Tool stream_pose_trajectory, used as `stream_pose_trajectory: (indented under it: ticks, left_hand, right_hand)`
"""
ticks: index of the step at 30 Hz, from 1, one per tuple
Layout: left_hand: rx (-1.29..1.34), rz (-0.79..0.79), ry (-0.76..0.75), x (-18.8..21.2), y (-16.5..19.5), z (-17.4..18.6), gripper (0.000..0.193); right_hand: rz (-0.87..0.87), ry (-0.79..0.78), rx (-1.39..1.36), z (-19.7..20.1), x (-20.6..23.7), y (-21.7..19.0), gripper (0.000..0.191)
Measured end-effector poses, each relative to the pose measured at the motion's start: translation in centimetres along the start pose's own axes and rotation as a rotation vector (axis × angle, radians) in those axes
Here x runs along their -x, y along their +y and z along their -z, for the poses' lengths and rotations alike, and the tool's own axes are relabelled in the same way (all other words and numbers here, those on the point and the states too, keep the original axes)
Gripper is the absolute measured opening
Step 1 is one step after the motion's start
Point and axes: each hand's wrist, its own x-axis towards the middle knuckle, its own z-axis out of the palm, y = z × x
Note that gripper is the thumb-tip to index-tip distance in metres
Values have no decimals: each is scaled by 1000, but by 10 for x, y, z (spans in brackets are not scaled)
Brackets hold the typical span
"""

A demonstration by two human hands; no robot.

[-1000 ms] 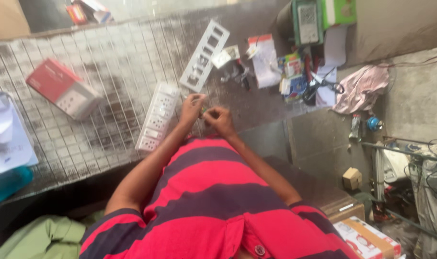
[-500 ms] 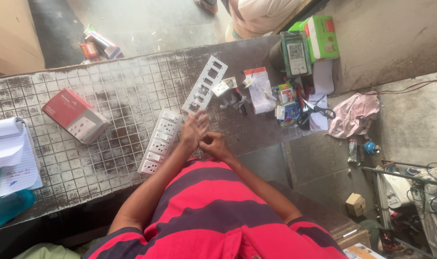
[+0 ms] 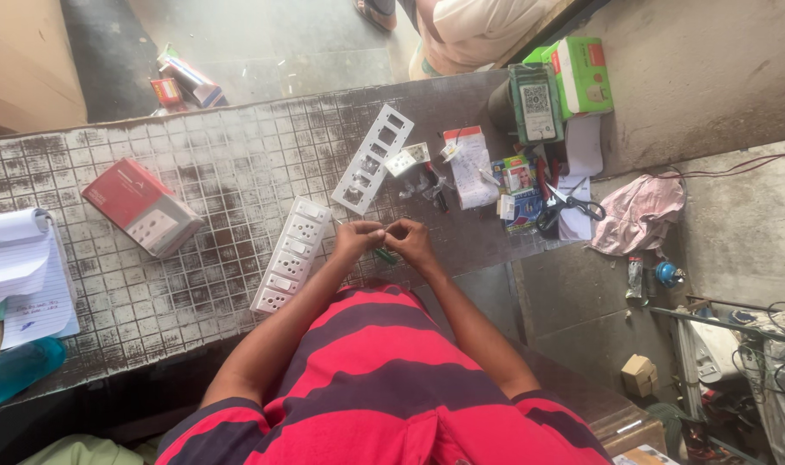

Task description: The person assembles a multi-gang electrical socket by inserting brass contact pins into the plastic housing and tightening them with a screwdriver. They handle several small metal pins and repeatedly turn the socket over to access different terminals.

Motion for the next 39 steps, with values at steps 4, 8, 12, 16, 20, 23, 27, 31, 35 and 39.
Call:
stream_pose_trajectory:
  ticks: [4,8,12,16,20,23,27,31,35,39]
  left_hand:
    - [-178,-66,105,-4,5,0,21]
    - [-919,-380,262,-16,4,5,42]
    - [-712,-595,308,-13,6,8,18]
    - [-395,-223,411,0,31,21,17]
    - [-525,-496,748,31,40,73,16]
    - [-694,-491,839,40,31,112,26]
    - [-651,-344,729,27,24,131,43]
    - [-596,-305,674,16,34,123,43]
    - [-563,-333,637,9,40,120,32]
    - [-552,-368,643,5,36,121,27]
  right_hand:
    - [-27,39,-59,0,0,5,18]
    - [73,179,152,-1,-5,26,23]
    - [-94,94,16,-2,-1,54,19]
    - [-148,81,-225,-5,-3,62,17]
    - [-123,-115,-273,-27,-11,45,17]
    - [-91,-281,-194,-50,-27,25,18]
    - [-75,-351,-123,-87,-62,-4,20]
    - [0,-372,3,-104,-92,-32,20]
    - [24,-393,69,-111,-107,-46,20]
    - [-46,-433,153,-117,-109,-49,22]
